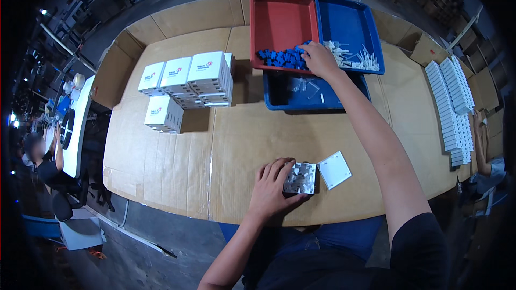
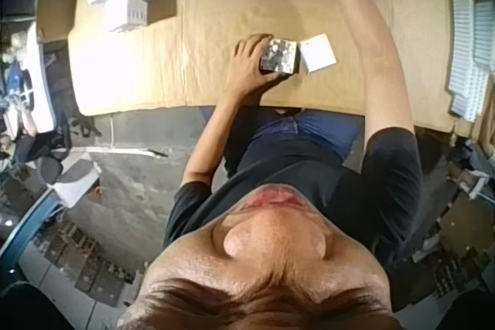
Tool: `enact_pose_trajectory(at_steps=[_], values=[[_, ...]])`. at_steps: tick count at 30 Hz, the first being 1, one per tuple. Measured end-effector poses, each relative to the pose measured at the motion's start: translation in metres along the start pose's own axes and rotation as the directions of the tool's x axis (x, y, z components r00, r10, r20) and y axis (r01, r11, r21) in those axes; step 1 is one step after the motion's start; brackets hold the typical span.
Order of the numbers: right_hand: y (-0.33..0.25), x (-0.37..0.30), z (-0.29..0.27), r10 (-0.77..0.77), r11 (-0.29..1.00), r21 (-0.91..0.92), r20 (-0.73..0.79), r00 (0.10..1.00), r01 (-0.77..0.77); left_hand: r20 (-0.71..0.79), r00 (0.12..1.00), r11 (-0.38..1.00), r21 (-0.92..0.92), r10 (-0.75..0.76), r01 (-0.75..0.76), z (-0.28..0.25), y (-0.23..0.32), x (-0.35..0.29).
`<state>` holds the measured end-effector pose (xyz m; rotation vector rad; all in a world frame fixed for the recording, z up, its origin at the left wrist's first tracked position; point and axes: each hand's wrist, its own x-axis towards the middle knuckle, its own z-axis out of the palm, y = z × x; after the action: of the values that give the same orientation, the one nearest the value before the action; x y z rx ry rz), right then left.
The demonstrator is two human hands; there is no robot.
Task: Packing electronic parts and components into a small cardboard box.
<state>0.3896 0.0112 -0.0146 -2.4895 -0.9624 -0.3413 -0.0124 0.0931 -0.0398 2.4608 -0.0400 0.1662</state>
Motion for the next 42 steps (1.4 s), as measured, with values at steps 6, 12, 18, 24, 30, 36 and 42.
enact_pose_trajectory(at_steps=[6, 12, 18, 24, 30, 36, 42], values=[[0.002, 0.007, 0.004, -0.095, 0.994, -0.056, 0.04, 0.995, 0.097, 0.006, 1.0, 1.0, -0.01, -0.029, 0.029, 0.0, -0.002, 0.0], [0.002, 0.001, 0.002, -0.136, 0.99, -0.048, -0.002, 0.991, 0.136, -0.009, 0.999, 0.999, 0.003, -0.037, 0.037, 0.0, -0.004, 0.001], [0.004, -0.003, -0.018, -0.107, 0.991, 0.085, 0.036, 0.994, 0.104, -0.048, 0.999, 1.0, 0.008, 0.016, -0.016, 0.008, -0.004, -0.002], [-0.02, -0.057, -0.052, 0.287, 0.239, 0.948, 0.139, 0.948, -0.211, -0.099, 0.995, 1.0, 0.005, 0.02, -0.019, 0.007, -0.006, -0.004], [-0.051, -0.162, -0.092, 0.316, -0.264, 0.955, 0.216, 0.924, -0.133, -0.094, 0.995, 0.999, 0.021, 0.041, -0.039, 0.017, -0.002, -0.004], [-0.072, -0.234, -0.106, 0.267, -0.534, 0.845, 0.199, 0.943, -0.027, -0.144, 0.988, 0.998, 0.04, -0.047, 0.054, 0.028, 0.018, -0.013], [-0.084, -0.268, -0.089, 0.34, -0.246, 0.94, 0.311, 0.887, -0.235, -0.173, 0.968, 0.976, 0.084, -0.182, 0.199, 0.038, 0.018, -0.016]])
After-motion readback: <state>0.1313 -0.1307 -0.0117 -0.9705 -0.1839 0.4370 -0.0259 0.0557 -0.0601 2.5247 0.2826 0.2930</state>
